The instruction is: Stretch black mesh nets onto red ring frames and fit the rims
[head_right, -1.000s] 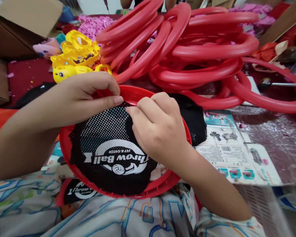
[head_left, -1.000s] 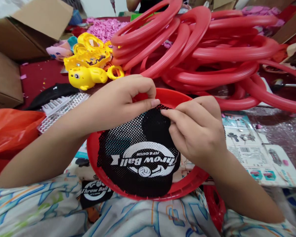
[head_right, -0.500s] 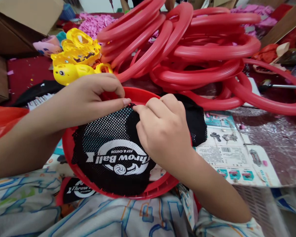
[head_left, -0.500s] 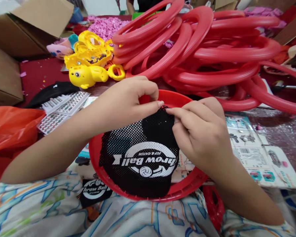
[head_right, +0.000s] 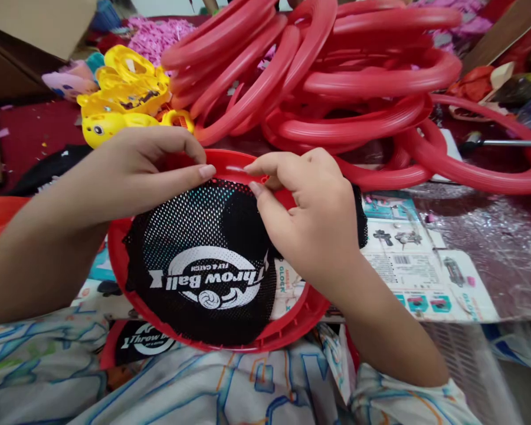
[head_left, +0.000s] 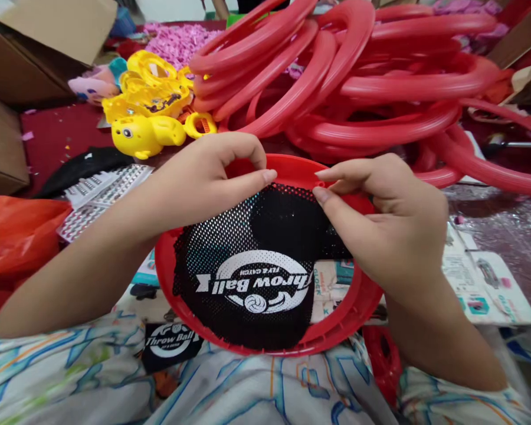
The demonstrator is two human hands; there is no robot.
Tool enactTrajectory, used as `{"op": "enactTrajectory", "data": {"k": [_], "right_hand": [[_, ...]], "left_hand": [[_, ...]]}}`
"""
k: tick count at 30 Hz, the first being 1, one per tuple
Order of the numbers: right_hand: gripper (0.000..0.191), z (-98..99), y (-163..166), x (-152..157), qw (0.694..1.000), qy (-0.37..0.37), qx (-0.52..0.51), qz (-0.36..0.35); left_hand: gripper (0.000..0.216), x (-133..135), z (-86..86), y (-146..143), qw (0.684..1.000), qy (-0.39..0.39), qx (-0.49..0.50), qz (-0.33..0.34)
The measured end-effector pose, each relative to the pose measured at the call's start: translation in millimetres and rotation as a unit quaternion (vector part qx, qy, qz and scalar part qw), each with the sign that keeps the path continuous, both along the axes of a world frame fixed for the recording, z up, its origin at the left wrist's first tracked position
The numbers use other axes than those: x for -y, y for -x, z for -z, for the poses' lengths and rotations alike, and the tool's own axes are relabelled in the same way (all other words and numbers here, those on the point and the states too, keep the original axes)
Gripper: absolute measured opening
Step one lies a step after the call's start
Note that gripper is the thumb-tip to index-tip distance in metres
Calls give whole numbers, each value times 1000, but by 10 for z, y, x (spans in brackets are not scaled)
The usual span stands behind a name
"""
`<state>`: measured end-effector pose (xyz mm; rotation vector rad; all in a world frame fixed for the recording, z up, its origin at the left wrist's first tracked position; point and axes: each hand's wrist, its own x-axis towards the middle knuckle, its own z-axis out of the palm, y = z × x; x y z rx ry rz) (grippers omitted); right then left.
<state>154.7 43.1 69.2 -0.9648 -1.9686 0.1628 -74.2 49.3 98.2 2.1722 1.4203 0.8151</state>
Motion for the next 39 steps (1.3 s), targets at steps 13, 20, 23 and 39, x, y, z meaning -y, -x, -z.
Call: {"op": "enactTrajectory", "data": {"k": [13,20,23,39], "right_hand": [[12,57,-34,-135,992,-90,85,6],[11,63,-2,-120,988,-97,119,8],[13,76,8,-108,986,-101,129,13],[56,-139,204,311,890,340,273,-134]], "left_hand": [[62,-7,69,13,997,-36,-47,49],[63,-49,29,-120,982,-49,-177,-35],[51,-108,-43,-195,973,-23,-227,-43],[54,-252,-217,140,972,169,-135,-88]]}}
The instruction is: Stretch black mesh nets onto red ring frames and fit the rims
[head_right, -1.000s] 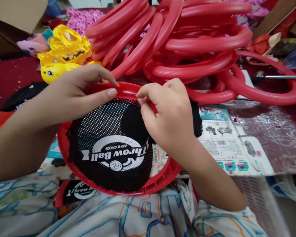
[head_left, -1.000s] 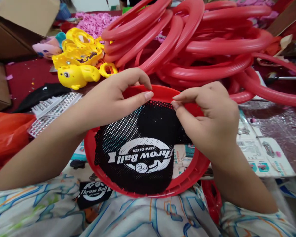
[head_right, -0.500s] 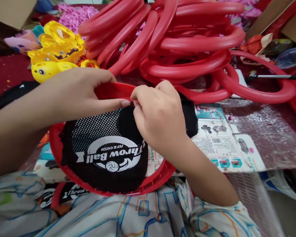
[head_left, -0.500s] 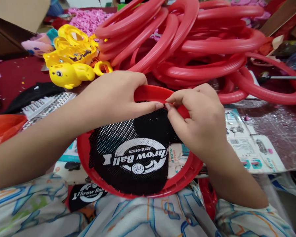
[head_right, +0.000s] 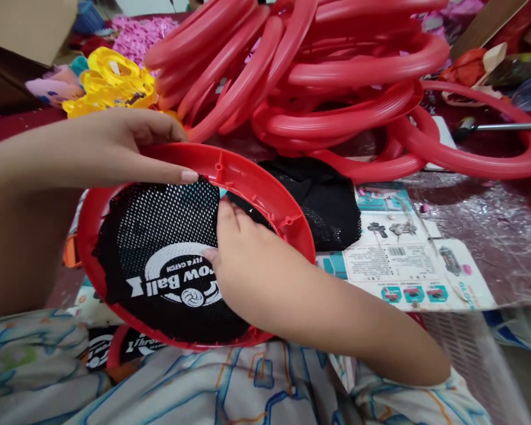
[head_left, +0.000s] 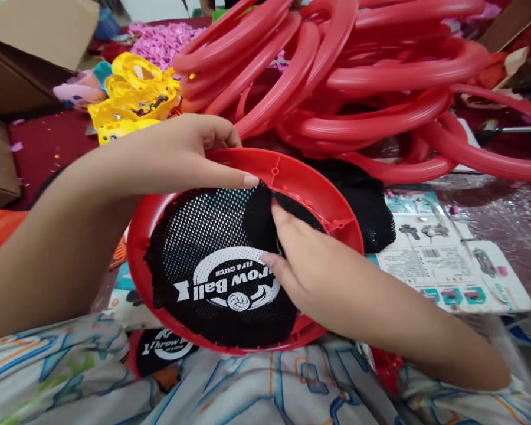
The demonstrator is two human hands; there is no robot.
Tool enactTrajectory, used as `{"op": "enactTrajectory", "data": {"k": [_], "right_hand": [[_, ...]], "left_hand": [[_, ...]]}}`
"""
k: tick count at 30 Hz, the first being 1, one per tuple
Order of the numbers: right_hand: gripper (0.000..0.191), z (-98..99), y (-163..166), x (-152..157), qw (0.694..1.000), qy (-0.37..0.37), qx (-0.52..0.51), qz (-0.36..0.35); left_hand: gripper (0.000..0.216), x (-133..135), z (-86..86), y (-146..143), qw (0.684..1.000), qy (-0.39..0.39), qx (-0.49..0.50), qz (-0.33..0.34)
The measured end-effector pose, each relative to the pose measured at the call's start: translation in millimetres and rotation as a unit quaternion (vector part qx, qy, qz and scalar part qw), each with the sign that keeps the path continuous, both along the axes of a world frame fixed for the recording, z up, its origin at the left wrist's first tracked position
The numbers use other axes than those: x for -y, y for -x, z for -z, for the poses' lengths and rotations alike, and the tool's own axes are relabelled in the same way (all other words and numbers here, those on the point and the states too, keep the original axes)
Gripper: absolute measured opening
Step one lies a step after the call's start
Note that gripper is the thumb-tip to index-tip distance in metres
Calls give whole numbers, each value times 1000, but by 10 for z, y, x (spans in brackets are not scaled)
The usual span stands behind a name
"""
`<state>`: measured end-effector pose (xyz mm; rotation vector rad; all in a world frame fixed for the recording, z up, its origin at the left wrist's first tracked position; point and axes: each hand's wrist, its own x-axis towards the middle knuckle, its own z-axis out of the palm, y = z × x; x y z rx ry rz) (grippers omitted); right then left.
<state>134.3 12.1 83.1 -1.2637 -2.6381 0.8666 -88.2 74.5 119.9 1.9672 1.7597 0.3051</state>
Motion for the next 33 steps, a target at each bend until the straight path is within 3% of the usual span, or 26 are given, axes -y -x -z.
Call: {"op": "enactTrajectory", "data": {"k": [2,4,9,11,13,15,18,20,22,24,28,31,33], "right_hand": [[73,51,74,-23,998,52,-39,12],[76,115,101,-77,984,113,-129,40],[46,343,105,-209,896,238,-368,63],[33,402,127,-200,894,225,-380,76],[21,405,146,-147,916,175,-350,88],[13,363,145,-73,946,90,-299,83],[17,298,110,16,966,-69,-242,66],[22,300,82,47,950,-199,-232,63],[23,335,63,61,916,-330,-219,62],[26,370,51,68,887,-414,-196,55],[26,340,10,62,871,-458,-177,25],[17,256,-48,5,862,-479,-163,28],[19,212,-89,-62,858,-492,-149,22]], "left_hand": [[63,58,-25,-7,998,2,60,-6],[65,117,-55,-17,996,9,89,-1],[59,147,-65,48,998,-25,34,41],[54,119,-36,110,998,-21,0,57],[53,93,-1,174,996,-26,-27,80],[66,83,26,220,989,-73,-31,123],[84,101,36,226,973,-132,-15,187],[77,120,18,185,970,-136,-24,198],[62,130,-11,120,974,-125,-48,185],[48,129,-34,49,976,-119,-48,176],[37,109,-30,-38,970,-138,29,198],[37,90,6,-31,956,-137,86,243],[25,76,37,-14,947,-128,111,274]]}}
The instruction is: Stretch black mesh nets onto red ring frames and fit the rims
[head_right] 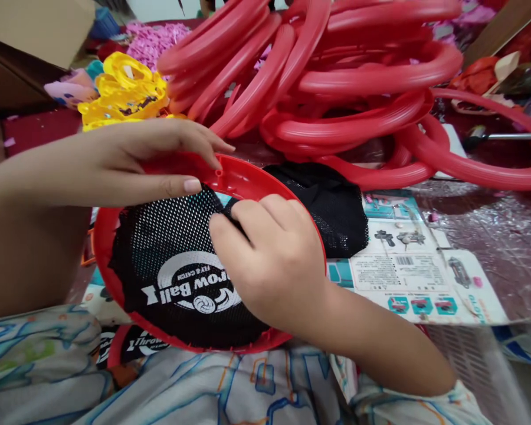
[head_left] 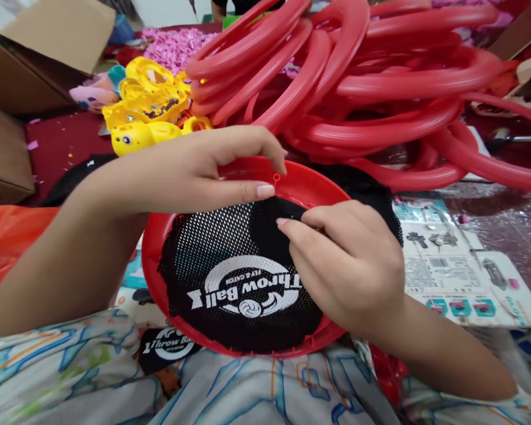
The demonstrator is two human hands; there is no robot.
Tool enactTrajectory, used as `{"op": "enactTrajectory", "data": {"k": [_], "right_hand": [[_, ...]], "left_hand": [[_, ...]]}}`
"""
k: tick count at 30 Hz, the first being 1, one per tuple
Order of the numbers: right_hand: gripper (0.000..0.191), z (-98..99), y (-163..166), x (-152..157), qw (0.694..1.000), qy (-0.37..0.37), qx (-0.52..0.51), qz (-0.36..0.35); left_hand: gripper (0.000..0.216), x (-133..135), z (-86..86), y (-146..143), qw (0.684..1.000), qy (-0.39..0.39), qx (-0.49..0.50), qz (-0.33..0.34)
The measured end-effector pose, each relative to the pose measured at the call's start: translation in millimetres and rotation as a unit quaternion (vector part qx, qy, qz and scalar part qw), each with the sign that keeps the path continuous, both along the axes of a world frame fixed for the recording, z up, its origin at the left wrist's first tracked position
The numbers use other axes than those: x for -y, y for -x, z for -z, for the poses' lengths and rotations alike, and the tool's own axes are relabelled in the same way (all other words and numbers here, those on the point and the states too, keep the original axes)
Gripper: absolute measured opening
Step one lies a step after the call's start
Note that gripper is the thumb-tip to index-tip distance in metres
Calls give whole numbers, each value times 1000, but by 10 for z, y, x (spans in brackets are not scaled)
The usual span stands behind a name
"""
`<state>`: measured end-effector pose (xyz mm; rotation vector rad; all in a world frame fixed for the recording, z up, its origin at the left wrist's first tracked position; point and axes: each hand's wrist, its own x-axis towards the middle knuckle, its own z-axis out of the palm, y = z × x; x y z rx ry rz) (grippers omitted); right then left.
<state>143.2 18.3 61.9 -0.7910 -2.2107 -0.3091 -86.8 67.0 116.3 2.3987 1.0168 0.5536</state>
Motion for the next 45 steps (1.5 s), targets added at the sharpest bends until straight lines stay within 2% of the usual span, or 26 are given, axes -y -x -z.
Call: {"op": "enactTrajectory", "data": {"k": [3,8,14,20,38,45], "right_hand": [[15,-17,-42,-110,1000,-1,1,-19],[15,40,-54,-200,998,21,-38,-50],[18,53,-40,-193,994,62,-88,-13],[17,42,-40,-207,992,73,-105,-6],[19,74,-47,-269,991,83,-108,6],[21,95,-48,-302,990,96,-96,32]], "left_hand": [[16,-22,49,4,1000,-7,10,23],[17,-47,95,-47,1000,-7,-5,-18],[10,-25,62,-97,1000,2,5,-21],[17,-29,95,-109,999,-20,7,-40],[19,-28,171,-184,994,-58,-21,-89],[17,-53,225,-222,992,-70,-32,-102]]}}
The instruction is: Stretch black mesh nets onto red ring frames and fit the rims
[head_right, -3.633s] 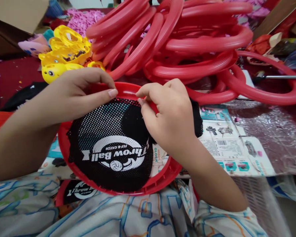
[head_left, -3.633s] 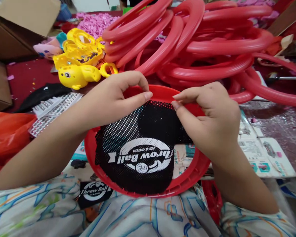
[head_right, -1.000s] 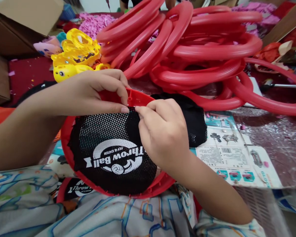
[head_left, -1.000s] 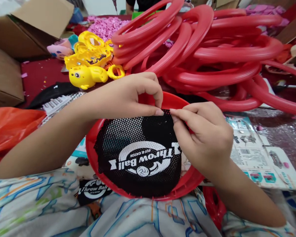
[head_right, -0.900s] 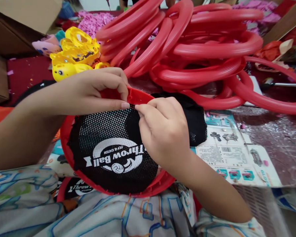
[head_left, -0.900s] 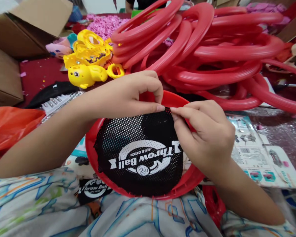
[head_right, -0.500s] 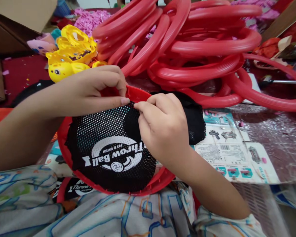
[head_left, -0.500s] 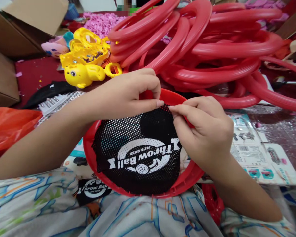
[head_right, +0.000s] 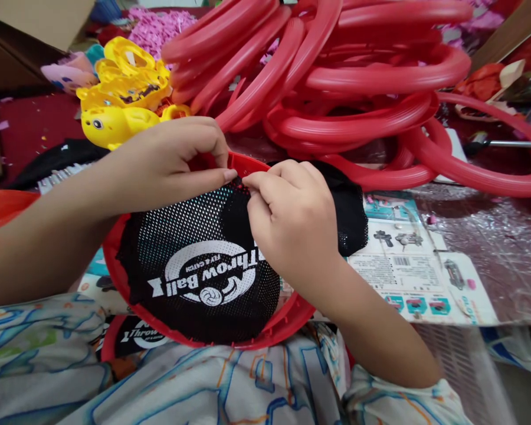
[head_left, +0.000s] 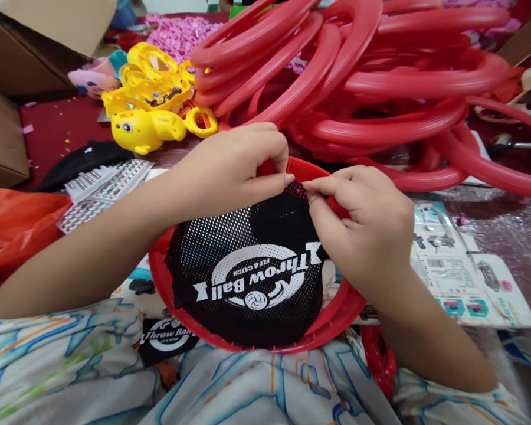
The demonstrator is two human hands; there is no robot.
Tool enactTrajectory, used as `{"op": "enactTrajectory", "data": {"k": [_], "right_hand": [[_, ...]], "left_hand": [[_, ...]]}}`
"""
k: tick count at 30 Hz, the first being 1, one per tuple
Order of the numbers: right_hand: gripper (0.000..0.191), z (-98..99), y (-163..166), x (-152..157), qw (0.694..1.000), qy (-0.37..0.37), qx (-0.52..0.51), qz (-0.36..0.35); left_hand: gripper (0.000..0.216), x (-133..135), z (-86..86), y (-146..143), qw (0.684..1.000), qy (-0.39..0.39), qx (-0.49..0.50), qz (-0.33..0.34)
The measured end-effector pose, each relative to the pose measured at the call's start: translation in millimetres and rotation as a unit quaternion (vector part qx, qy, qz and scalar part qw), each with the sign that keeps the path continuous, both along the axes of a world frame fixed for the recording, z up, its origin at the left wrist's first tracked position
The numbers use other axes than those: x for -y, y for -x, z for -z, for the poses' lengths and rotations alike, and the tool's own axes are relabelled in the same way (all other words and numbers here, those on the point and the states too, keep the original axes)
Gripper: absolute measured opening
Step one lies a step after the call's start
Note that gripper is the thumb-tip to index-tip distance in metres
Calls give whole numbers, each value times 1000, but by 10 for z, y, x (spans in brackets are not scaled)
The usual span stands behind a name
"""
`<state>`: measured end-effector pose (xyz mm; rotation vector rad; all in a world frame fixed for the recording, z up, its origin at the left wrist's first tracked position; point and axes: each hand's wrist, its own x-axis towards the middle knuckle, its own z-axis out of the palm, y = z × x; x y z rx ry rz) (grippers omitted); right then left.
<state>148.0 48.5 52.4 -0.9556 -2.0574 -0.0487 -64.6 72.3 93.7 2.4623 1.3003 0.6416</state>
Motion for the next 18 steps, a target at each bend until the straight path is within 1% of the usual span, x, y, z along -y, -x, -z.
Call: {"op": "enactTrajectory", "data": {"k": [2,4,7,9,11,13,15,17,18], "right_hand": [[21,0,7,-12,1000,5,10,9],[20,-19,7,-12,1000,10,25,3],[18,-94,-14,55,999,-5,38,-25],[14,-161,-32,154,998,1,23,-54],[13,-213,-34,264,994,60,21,-92],[23,-230,-4,337,981,151,73,-102],[34,-210,61,340,957,232,160,-63],[44,-171,140,278,935,277,223,-7],[49,-152,175,233,928,291,233,15]], "left_hand": [[17,-10,15,-13,1000,-12,14,-7],[17,-25,24,-7,999,-10,36,-2],[15,-44,26,61,997,22,71,5],[13,-38,23,141,994,38,96,-19],[11,-10,21,231,990,45,118,-60],[11,38,25,312,983,55,142,-100],[12,96,41,376,974,52,165,-147],[13,156,73,424,964,47,179,-193],[13,185,94,444,960,47,182,-208]]}}
